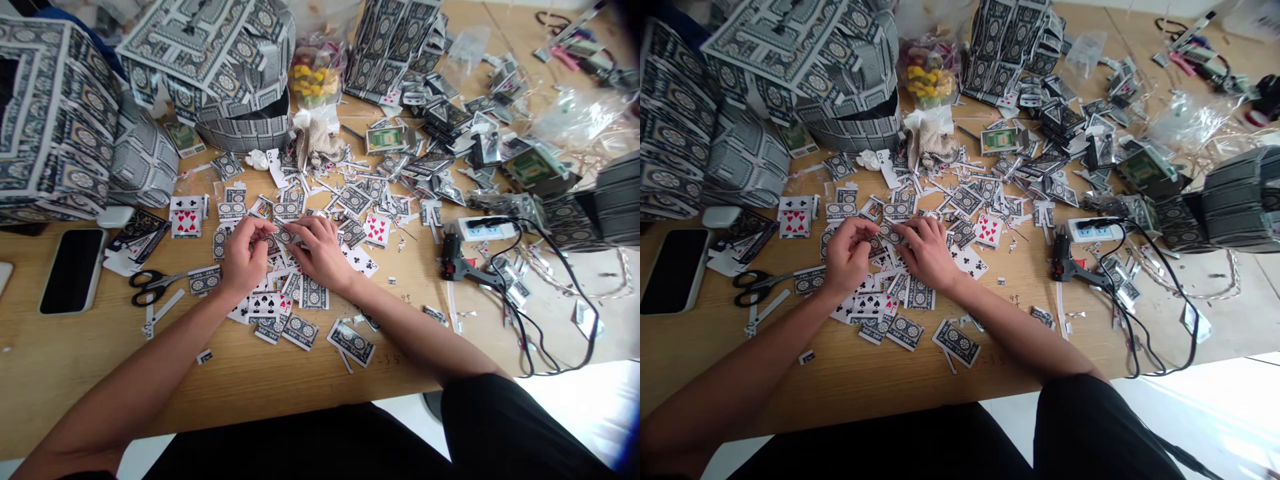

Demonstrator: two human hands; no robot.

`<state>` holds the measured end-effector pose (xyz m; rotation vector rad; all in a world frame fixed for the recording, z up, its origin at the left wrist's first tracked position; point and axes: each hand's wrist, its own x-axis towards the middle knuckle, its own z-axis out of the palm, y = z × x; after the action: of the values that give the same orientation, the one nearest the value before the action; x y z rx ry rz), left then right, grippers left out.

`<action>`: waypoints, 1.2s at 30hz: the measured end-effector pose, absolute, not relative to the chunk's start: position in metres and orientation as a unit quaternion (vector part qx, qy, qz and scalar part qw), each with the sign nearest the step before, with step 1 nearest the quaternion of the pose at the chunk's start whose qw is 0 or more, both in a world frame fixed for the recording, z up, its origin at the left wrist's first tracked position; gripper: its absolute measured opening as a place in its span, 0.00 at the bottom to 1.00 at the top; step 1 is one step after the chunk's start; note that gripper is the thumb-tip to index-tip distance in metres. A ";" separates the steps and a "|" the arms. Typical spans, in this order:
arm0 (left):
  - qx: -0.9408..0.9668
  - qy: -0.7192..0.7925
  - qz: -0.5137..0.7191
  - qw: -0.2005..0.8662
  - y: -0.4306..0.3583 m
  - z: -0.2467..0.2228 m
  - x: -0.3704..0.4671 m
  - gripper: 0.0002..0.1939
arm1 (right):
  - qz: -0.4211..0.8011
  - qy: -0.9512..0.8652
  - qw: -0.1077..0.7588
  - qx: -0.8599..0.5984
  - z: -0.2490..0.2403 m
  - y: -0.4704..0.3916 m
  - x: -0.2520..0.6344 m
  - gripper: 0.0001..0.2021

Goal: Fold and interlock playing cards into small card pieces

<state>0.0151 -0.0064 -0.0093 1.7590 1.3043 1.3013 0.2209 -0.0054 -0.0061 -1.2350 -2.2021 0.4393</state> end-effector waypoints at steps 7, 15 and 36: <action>0.667 0.510 0.468 0.276 -0.006 -0.008 0.018 0.11 | 0.208 -0.756 0.389 -0.484 0.001 -0.005 0.223 0.16; 0.751 0.469 0.435 0.166 -0.008 0.007 0.023 0.30 | 0.284 -0.767 0.418 -0.396 0.010 -0.008 0.227 0.17; 0.797 0.424 0.400 0.155 -0.016 0.007 0.027 0.35 | 0.462 -0.661 0.432 -0.405 0.006 -0.008 0.226 0.18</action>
<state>0.0270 -0.0158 0.0065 2.2842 1.2156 1.1458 0.2258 -0.0080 0.0064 -1.0088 -1.6466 1.1507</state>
